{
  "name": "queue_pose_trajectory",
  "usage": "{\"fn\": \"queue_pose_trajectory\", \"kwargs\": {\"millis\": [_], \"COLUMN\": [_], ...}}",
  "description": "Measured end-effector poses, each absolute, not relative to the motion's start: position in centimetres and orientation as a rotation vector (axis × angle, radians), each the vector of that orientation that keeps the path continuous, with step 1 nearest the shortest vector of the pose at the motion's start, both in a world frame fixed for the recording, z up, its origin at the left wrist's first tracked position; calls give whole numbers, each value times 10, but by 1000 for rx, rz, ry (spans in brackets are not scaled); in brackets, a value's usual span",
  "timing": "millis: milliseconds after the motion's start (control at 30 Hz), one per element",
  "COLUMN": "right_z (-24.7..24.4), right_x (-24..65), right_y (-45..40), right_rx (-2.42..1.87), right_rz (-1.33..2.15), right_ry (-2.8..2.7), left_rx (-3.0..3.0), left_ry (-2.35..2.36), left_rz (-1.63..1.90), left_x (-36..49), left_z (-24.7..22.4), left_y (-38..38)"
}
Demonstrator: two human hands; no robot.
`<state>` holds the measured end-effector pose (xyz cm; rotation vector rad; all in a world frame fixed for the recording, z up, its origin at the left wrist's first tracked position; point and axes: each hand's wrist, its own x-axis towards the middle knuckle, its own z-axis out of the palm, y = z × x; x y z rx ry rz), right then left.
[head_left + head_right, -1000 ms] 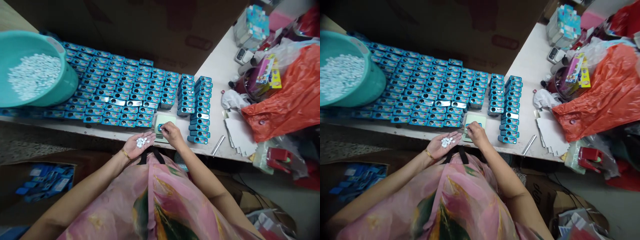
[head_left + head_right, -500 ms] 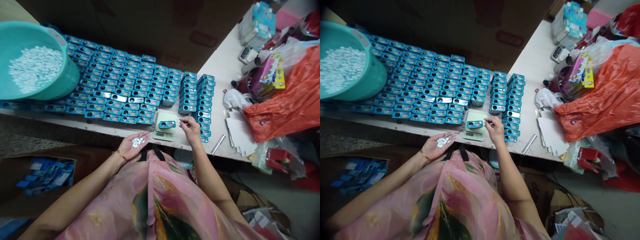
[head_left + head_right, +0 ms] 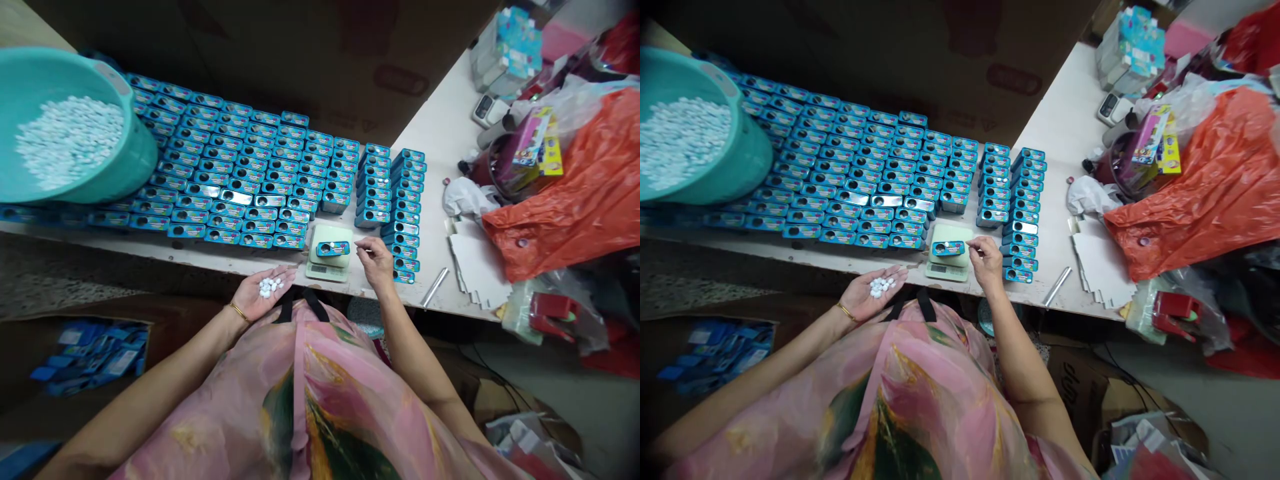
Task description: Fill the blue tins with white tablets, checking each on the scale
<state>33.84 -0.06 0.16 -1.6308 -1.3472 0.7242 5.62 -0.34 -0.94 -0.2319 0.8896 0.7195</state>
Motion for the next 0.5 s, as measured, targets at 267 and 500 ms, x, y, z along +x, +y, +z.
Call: {"fn": "queue_pose_trajectory", "kwargs": {"millis": [267,500], "right_z": [0,-7], "right_x": [317,303], "right_y": [11,20], "right_rx": [-1591,-1590], "right_rz": [764,780], "right_ry": [-1580,-1810], "left_rx": [-246,-235], "left_ry": [889,893], "left_rz": [707,720], "left_x": [59,57], "left_z": [-8,-11], "left_y": [-4,-7]}}
